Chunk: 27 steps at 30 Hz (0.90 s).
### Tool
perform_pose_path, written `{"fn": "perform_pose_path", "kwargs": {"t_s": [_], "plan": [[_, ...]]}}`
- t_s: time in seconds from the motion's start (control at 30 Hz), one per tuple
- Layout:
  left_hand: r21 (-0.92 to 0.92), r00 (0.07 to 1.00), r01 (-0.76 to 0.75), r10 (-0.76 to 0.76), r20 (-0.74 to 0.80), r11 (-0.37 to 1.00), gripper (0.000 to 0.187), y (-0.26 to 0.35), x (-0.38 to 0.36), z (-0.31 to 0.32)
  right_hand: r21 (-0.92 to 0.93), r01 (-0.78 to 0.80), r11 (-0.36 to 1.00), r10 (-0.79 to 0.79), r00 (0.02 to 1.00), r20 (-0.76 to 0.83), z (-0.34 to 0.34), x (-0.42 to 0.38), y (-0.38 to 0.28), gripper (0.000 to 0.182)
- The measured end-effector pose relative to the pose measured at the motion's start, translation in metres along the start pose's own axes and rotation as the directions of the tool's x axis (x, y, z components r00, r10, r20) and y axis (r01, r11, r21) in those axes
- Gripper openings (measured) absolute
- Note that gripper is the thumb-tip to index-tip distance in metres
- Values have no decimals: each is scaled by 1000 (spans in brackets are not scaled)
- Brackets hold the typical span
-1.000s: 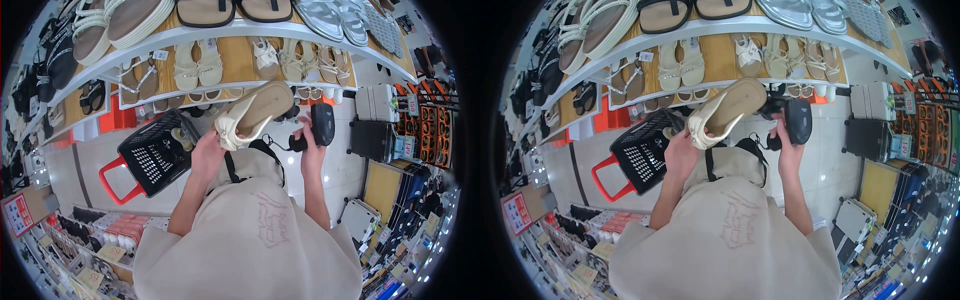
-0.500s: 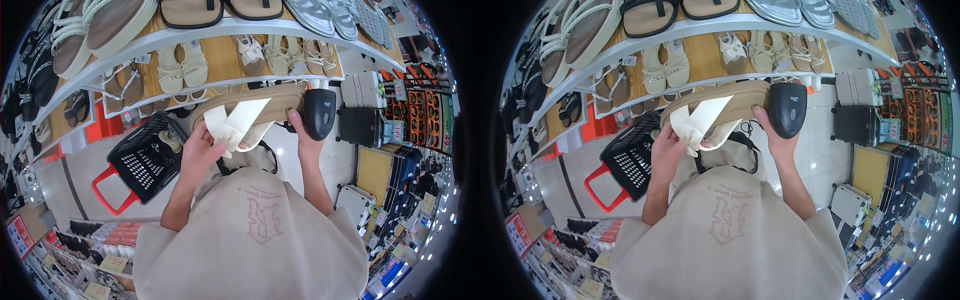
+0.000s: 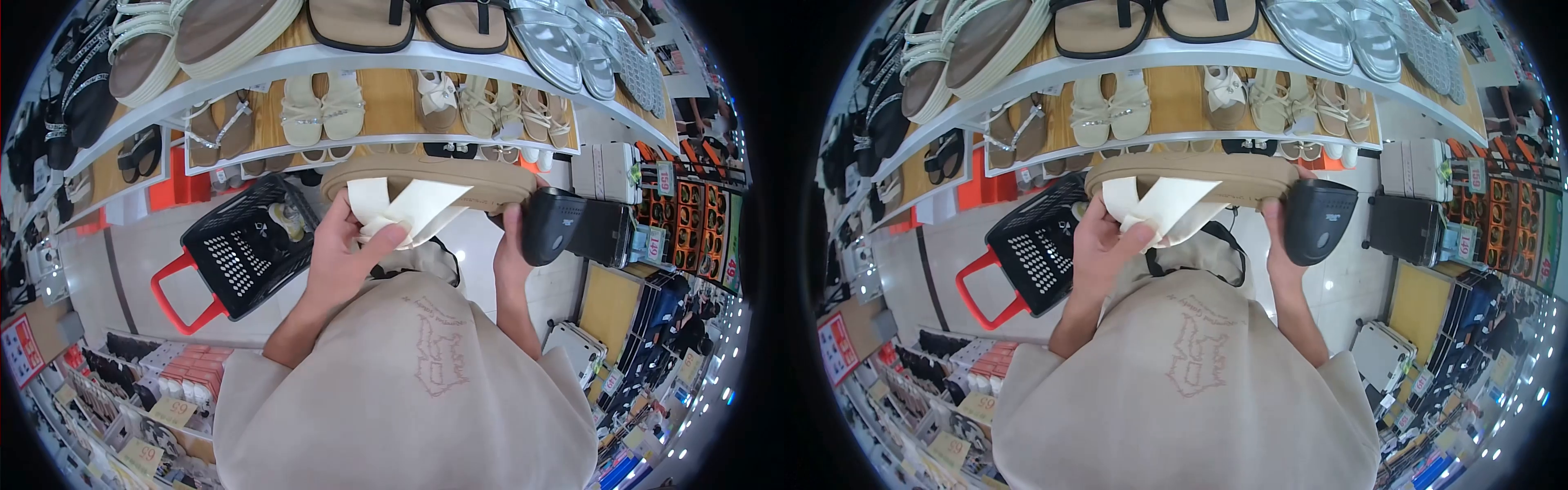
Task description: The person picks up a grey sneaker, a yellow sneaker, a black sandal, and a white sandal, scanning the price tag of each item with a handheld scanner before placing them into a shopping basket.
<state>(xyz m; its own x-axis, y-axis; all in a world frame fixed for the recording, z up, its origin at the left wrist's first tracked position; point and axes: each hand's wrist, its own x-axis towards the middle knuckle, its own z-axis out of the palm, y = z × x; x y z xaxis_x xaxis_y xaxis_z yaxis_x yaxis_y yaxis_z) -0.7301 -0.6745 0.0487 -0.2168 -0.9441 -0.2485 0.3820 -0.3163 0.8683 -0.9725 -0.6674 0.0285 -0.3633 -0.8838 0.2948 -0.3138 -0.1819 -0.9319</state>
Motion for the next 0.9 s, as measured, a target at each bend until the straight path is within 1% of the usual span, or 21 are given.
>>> {"fn": "perform_pose_path", "kwargs": {"t_s": [0.03, 0.07, 0.1, 0.13, 0.17, 0.23, 0.27, 0.33, 0.4, 0.47, 0.53, 0.57, 0.6, 0.63, 0.67, 0.73, 0.77, 0.83, 0.87, 0.9], "plan": [[17, 999, -33, 33, 3, 999, 49, 0, 1, 2, 2, -3, 1000, 3, 1000, 3, 0, 1, 1, 55], [17, 1000, -30, 30, 0, 999, 49, 0, 3, 4, 79, -51, 996, 53, 998, -21, -1, 1, 1, 54], [102, 997, -77, 76, 9, 992, 47, 0, 5, 5, 156, -98, 983, 105, 994, -41, -1, 0, 2, 53], [184, 992, -123, 121, 22, 975, 45, 1, 6, 5, 154, -102, 983, 110, 993, -41, -2, -1, 2, 53], [183, 993, -120, 118, 21, 976, 45, 2, 7, 6, 173, -132, 976, 139, 990, -26, -4, -1, 2, 52], [282, 993, -109, 118, -14, 953, 44, 4, 8, 8, 191, -163, 968, 168, 986, -7, -7, -3, 3, 52], [282, 993, -109, 119, -18, 953, 44, 6, 8, 9, 190, -178, 965, 181, 983, 2, -8, -4, 4, 50], [261, 997, -69, 76, -17, 963, 42, 9, 8, 9, 192, -191, 963, 191, 981, 18, -8, -6, 9, 49], [250, 996, -74, 81, -19, 965, 42, 7, 9, 10, 138, -294, 946, 311, 941, -131, -9, -12, 14, 41], [242, 996, -77, 84, -20, 967, 41, 4, 9, 12, 169, -310, 936, 332, 936, -121, -11, -12, 15, 40], [193, 993, -112, 118, -22, 975, 39, -1, 10, 11, 203, -328, 923, 355, 928, -115, -8, -10, 12, 39], [198, 993, -110, 116, -23, 974, 39, -2, 11, 8, 281, -322, 904, 353, 934, -63, -7, -6, 5, 36], [116, 999, -52, 53, 3, 992, 39, -4, 12, 3, 355, -320, 878, 347, 938, -14, -7, -3, -1, 33], [34, 999, 9, -11, 32, 999, 40, -5, 12, 0, 369, -318, 873, 364, 930, -59, -4, -1, -4, 31], [35, 999, 15, -16, 33, 999, 40, -4, 14, -3, 367, -322, 873, 368, 928, -61, -5, 0, -4, 31], [-114, 992, 1, 13, 124, 994, 42, -1, 17, -6, 356, -345, 869, 383, 923, -42, -8, 3, -4, 31], [-114, 992, 5, 9, 124, 993, 42, 1, 17, -5, 355, -348, 868, 387, 921, -42, -6, 5, -6, 31], [-134, 985, 59, -35, 169, 989, 44, 6, 17, -3, 205, -361, 910, 379, 923, -58, 1, 10, -13, 32], [-134, 985, 61, -38, 168, 989, 44, 10, 18, 0, 205, -364, 909, 382, 922, -58, 2, 9, -12, 32], [-121, 986, 53, -32, 164, 991, 44, 14, 19, 3, 119, -310, 943, 320, 944, -75, 3, 8, -11, 35]]}}
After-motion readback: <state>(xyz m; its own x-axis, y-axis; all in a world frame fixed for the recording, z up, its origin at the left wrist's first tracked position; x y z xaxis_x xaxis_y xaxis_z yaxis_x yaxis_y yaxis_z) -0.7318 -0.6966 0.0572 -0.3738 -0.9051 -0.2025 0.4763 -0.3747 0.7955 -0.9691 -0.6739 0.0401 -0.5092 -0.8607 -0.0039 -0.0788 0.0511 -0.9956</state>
